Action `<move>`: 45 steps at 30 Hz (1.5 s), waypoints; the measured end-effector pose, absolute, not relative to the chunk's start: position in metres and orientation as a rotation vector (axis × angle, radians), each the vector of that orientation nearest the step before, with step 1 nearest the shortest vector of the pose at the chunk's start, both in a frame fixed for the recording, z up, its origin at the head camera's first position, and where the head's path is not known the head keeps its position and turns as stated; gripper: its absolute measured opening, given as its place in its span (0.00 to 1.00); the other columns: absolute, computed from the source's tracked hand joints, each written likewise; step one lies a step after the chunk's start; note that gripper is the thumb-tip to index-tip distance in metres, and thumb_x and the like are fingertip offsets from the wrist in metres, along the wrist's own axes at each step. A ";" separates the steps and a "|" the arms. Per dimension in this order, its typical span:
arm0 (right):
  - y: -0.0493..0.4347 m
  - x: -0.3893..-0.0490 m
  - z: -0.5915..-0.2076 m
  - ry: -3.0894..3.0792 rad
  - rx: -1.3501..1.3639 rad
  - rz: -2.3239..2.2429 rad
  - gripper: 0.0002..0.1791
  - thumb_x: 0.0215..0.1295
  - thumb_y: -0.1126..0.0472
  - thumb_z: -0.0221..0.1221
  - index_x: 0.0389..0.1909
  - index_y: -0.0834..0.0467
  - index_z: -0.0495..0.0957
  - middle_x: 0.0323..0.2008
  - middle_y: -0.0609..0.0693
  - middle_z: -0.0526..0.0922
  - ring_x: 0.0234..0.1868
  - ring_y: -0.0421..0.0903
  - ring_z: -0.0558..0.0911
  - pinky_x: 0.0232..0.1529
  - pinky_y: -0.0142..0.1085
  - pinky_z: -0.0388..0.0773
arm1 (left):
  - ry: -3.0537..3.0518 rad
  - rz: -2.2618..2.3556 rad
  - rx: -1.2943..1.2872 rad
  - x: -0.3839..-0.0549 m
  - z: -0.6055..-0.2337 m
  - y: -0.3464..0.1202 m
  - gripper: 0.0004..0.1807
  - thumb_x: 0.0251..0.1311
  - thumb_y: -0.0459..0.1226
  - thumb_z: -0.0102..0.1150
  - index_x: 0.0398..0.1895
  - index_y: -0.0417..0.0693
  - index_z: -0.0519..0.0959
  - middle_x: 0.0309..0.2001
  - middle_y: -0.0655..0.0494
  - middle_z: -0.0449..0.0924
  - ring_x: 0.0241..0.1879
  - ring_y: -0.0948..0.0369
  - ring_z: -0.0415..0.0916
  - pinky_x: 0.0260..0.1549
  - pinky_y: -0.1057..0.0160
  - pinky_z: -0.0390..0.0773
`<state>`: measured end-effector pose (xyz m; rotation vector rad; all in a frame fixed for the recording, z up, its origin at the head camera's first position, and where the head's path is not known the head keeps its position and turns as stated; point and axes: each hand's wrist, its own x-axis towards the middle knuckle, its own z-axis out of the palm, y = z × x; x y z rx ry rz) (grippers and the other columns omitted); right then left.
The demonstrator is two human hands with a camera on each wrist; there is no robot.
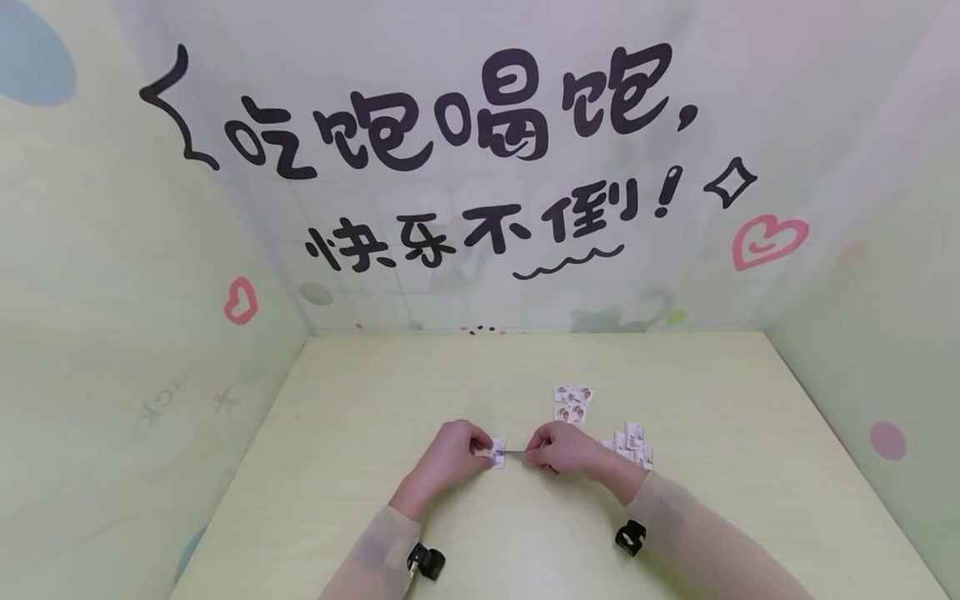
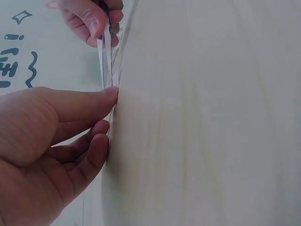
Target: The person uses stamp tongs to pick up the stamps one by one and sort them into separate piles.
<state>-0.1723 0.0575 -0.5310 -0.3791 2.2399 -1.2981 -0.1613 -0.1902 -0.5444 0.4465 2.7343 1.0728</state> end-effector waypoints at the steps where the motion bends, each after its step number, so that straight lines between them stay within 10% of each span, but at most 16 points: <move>1: 0.058 -0.171 -0.532 2.245 -0.375 -1.299 0.05 0.71 0.63 0.68 0.38 0.61 0.84 0.25 0.48 0.80 0.22 0.40 0.74 0.28 0.33 0.70 | 2.734 1.074 0.443 -0.161 -0.545 -0.190 0.10 0.57 0.32 0.78 0.42 0.40 0.90 0.32 0.59 0.81 0.33 0.63 0.74 0.36 0.62 0.78; 21: 0.093 -0.164 -0.533 2.212 -0.316 -1.431 0.05 0.74 0.64 0.64 0.41 0.64 0.83 0.29 0.50 0.79 0.23 0.40 0.71 0.26 0.32 0.70 | 2.727 1.143 0.445 -0.160 -0.539 -0.175 0.12 0.62 0.33 0.75 0.47 0.39 0.88 0.34 0.57 0.79 0.35 0.62 0.73 0.36 0.63 0.77; 45: 0.277 -0.128 -0.528 2.246 0.119 -1.526 0.12 0.79 0.62 0.59 0.48 0.69 0.80 0.32 0.50 0.78 0.24 0.41 0.69 0.24 0.32 0.66 | 2.669 1.280 0.420 -0.160 -0.532 -0.185 0.13 0.70 0.38 0.70 0.54 0.42 0.87 0.39 0.60 0.83 0.40 0.61 0.78 0.41 0.61 0.81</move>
